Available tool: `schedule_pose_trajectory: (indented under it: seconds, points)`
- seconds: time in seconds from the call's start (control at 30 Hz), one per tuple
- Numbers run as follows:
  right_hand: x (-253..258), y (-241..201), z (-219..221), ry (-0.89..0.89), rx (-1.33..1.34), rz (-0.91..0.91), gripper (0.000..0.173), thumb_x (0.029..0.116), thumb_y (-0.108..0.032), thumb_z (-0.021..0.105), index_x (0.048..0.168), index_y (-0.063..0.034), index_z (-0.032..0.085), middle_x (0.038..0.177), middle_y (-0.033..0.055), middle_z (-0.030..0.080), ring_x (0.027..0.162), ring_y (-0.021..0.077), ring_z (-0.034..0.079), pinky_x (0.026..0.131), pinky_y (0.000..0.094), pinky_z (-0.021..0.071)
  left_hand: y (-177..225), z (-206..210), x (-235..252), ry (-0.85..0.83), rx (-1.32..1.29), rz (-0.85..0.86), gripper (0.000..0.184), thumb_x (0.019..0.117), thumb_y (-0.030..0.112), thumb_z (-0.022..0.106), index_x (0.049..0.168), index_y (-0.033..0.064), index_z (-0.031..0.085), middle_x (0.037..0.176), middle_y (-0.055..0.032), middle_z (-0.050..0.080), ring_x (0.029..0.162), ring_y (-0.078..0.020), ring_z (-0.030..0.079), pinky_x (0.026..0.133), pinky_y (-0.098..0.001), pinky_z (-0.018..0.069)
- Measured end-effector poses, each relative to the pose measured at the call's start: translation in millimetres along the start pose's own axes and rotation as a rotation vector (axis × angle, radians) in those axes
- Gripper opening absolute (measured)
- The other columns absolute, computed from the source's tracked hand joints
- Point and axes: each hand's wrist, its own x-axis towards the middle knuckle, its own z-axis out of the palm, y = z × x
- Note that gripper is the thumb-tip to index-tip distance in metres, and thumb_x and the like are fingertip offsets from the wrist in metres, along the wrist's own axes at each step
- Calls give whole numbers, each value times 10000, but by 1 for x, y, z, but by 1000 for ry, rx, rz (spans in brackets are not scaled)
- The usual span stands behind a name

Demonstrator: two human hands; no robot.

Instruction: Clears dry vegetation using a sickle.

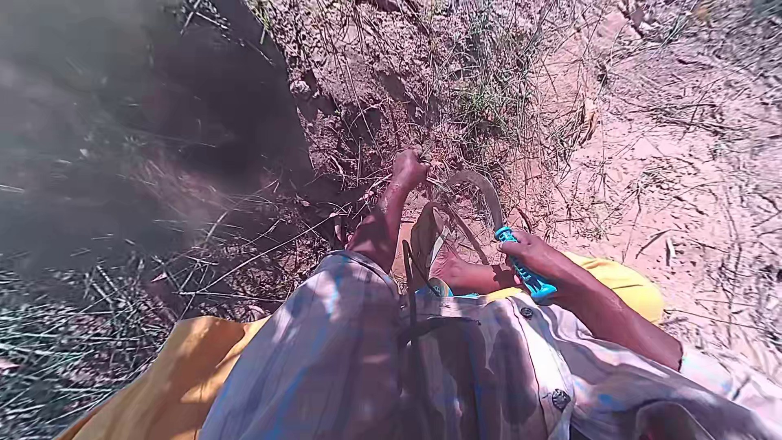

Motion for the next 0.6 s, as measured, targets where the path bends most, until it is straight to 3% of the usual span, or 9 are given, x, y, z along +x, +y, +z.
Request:
schedule_pose_trajectory:
  seconds: [0.17,0.33,0.47,0.6]
  points:
    - [-11,11,-3,42,26,-4,216,1092,-209,464,1210,-36,517,780,27,540,556,91,562,525,246,517,-1,7,-1,-24,-11,11,279,1003,139,632,1191,-63,676,1192,-309,666,1197,-454,618,1051,-628,437]
    - [-11,6,-12,40,-273,-29,301,1087,-236,477,1299,-28,524,862,40,574,674,101,588,651,284,518,-19,9,4,-29,-80,14,242,997,114,629,1164,-46,702,1131,-267,704,1111,-402,667,1015,-590,473]
    - [-6,-2,-28,0,-599,32,392,1094,-288,485,1373,-13,505,1010,171,629,902,281,637,838,476,497,-18,11,9,-77,-95,0,245,998,128,633,1144,-60,691,1107,-261,702,1070,-389,672,994,-584,480]
    - [13,-12,-29,-70,-706,17,397,1095,-301,471,1349,0,523,1067,204,629,983,331,630,889,512,477,-16,13,13,-56,-110,-11,260,999,147,640,1150,-58,690,1111,-258,700,1074,-374,669,998,-580,479]
